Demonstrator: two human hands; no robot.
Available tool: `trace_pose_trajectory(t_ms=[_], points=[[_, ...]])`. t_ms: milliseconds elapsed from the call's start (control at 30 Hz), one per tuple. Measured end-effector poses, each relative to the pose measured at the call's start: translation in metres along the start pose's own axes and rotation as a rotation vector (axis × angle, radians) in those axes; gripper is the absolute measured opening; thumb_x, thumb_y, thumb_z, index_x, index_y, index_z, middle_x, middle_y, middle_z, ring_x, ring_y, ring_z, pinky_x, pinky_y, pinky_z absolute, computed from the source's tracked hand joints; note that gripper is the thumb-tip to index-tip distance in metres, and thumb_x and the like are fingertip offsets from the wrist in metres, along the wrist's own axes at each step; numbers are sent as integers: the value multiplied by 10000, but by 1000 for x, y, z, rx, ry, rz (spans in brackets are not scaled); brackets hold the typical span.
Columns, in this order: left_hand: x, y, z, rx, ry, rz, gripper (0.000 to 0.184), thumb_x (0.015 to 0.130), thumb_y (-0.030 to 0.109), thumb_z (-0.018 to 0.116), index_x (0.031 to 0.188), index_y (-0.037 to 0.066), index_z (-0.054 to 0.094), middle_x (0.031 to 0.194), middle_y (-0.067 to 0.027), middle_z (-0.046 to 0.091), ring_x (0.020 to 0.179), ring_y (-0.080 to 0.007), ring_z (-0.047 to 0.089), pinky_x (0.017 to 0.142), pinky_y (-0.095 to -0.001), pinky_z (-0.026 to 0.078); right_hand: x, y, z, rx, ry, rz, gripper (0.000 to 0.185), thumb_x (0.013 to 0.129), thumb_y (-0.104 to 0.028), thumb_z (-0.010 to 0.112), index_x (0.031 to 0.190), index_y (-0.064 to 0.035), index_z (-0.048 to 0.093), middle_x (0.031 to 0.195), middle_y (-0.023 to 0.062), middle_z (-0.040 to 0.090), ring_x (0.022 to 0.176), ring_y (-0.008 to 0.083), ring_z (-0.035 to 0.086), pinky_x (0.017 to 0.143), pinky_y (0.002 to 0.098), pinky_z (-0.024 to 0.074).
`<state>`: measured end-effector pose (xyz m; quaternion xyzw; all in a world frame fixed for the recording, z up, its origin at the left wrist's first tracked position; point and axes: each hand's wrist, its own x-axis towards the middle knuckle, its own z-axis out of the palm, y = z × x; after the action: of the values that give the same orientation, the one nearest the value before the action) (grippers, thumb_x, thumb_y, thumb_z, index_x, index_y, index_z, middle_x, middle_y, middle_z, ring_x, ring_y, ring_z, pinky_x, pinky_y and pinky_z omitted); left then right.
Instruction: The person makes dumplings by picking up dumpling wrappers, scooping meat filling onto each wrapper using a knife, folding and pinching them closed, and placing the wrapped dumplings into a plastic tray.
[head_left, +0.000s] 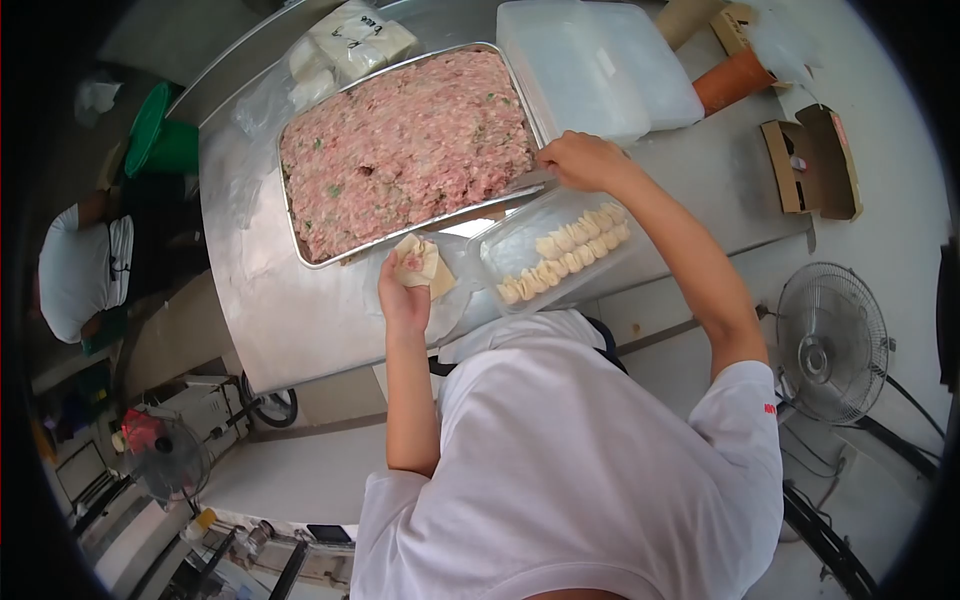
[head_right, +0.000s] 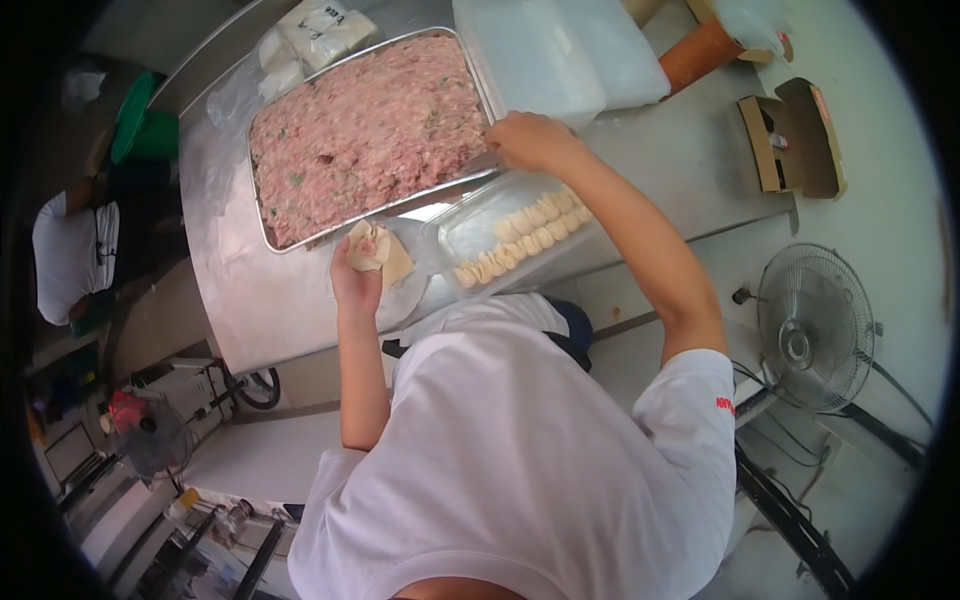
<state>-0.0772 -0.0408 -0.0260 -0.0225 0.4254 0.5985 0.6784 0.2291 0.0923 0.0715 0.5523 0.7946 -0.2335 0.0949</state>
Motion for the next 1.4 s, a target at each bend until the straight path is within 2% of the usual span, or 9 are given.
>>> trace_pose_trajectory(t_ms=[133,200,400,533,600,700,900,1033,1400], points=[[1,0,8,-15,-21,6,394,1008,210,416,1255,-88,493,1253,-189,578,1181,-308,565,1060,-410,437,-3,23,12,240,-1,-77,148,851,-120,591,933,-69,704,917,135,700,872,286,667,764,401,518],[1,-1,13,-12,-25,7,395,1005,201,419,1266,-87,489,1264,-187,573,1187,-312,561,1064,-412,435,-7,28,15,535,-7,-187,169,871,-73,592,984,-3,697,761,85,679,703,132,627,657,294,477],[0,-13,45,-24,-7,41,413,1003,186,387,1309,-77,474,1297,-182,553,1214,-325,538,1076,-431,424,-41,1,18,896,77,-202,187,925,-28,543,1048,1,681,765,36,657,702,80,559,675,266,461],[-9,-18,83,-70,-36,37,425,1012,186,326,1313,-79,467,1316,-187,536,1230,-326,518,1085,-450,411,-67,-40,40,842,270,-242,220,911,-38,572,1101,-47,682,811,50,647,728,126,590,679,291,471],[-8,-17,88,-71,-195,-4,429,1022,187,287,1313,-84,447,1315,-195,525,1235,-320,505,1087,-451,411,-76,-55,63,422,513,-274,259,884,-50,599,1120,-99,691,861,70,623,784,205,625,685,332,491],[-7,-17,101,-123,-154,-41,432,1029,192,271,1311,-88,441,1300,-202,527,1222,-319,511,1087,-449,412,-89,-69,69,152,649,-235,276,861,-57,611,1112,-126,702,887,84,602,835,259,631,694,367,503],[0,-17,102,-158,-34,94,447,1037,205,255,1327,-91,423,1328,-215,504,1240,-340,499,1091,-464,407,-110,-61,44,236,679,-41,302,825,-72,623,1104,-150,706,914,57,633,769,254,639,625,360,514],[-9,-13,112,-130,-124,83,460,1043,221,249,1346,-87,405,1364,-217,484,1277,-346,472,1106,-478,385,-105,-71,55,417,822,-130,318,815,-54,631,1112,-144,699,889,45,638,693,265,635,577,370,503],[-7,-10,108,-221,-146,9,488,1051,242,209,1393,-77,349,1409,-236,448,1308,-364,449,1145,-494,340,-76,-78,85,149,949,-68,315,809,-31,630,1099,-130,701,846,26,620,627,249,628,506,364,477]])
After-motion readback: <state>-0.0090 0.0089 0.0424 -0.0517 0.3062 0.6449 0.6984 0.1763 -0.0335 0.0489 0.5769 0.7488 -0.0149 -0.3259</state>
